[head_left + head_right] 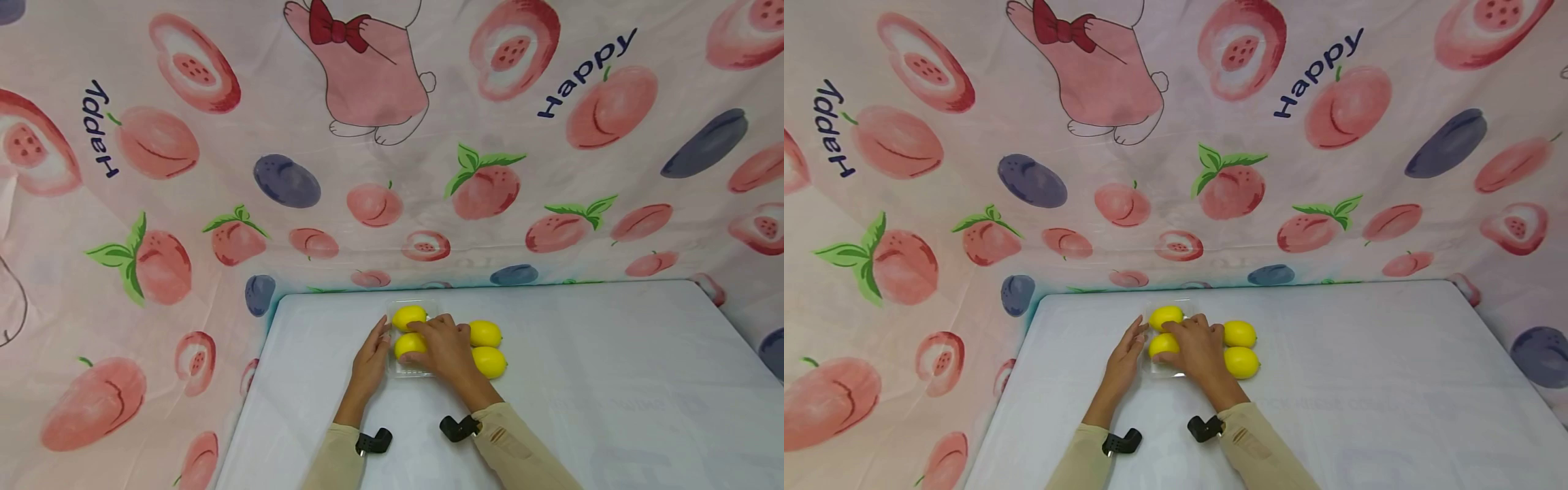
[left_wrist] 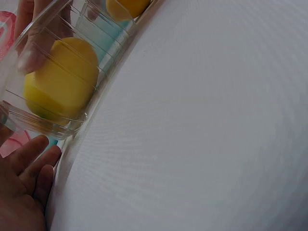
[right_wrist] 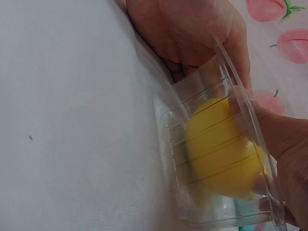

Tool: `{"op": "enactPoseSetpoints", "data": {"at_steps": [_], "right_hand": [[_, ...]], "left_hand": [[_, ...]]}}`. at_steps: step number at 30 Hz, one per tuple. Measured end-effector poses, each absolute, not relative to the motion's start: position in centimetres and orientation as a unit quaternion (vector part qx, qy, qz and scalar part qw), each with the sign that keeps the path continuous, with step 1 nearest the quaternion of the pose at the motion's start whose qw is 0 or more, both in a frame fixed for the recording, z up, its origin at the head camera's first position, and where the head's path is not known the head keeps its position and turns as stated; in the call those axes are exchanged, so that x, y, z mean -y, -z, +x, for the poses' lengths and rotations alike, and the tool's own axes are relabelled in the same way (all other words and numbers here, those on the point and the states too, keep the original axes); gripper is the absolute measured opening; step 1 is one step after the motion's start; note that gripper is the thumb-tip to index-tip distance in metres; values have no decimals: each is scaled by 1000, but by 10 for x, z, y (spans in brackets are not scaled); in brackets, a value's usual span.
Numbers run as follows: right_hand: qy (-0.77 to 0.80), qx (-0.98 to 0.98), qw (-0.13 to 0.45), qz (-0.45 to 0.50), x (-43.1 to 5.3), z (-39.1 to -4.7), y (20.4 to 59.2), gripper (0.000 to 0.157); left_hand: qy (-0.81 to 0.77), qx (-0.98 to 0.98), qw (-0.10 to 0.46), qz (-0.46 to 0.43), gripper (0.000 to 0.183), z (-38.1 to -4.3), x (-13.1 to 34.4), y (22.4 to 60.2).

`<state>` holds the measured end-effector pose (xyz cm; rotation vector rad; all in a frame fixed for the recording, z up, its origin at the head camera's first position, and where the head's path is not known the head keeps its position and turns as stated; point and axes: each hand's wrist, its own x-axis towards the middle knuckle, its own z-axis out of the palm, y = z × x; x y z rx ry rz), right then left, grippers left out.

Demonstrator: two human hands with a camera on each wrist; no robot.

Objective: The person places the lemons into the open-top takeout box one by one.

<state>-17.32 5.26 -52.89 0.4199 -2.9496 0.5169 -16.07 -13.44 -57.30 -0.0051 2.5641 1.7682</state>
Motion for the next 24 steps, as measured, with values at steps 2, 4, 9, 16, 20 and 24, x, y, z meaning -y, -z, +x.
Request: {"op": "enactPoseSetpoints", "data": {"at_steps": [2,4,9,16,20,24], "right_hand": [[-175,972,62,142,-54,-173,528,72],[-179,972,63,142,-55,-173,526,72],[-192,970,67,132,-59,-172,521,71],[-201,971,71,110,-68,-172,513,70],[-203,972,72,98,-74,-173,510,69],[-215,968,89,89,-82,-172,508,66]], "left_hand": [[-568,-823,13,-3,47,-161,135,573],[-568,-823,13,-3,47,-161,135,574],[-569,-822,14,2,47,-160,135,574],[-566,-824,15,1,48,-160,136,574],[-565,-825,10,3,48,-160,136,574],[-568,-823,5,8,48,-160,135,573]]}}
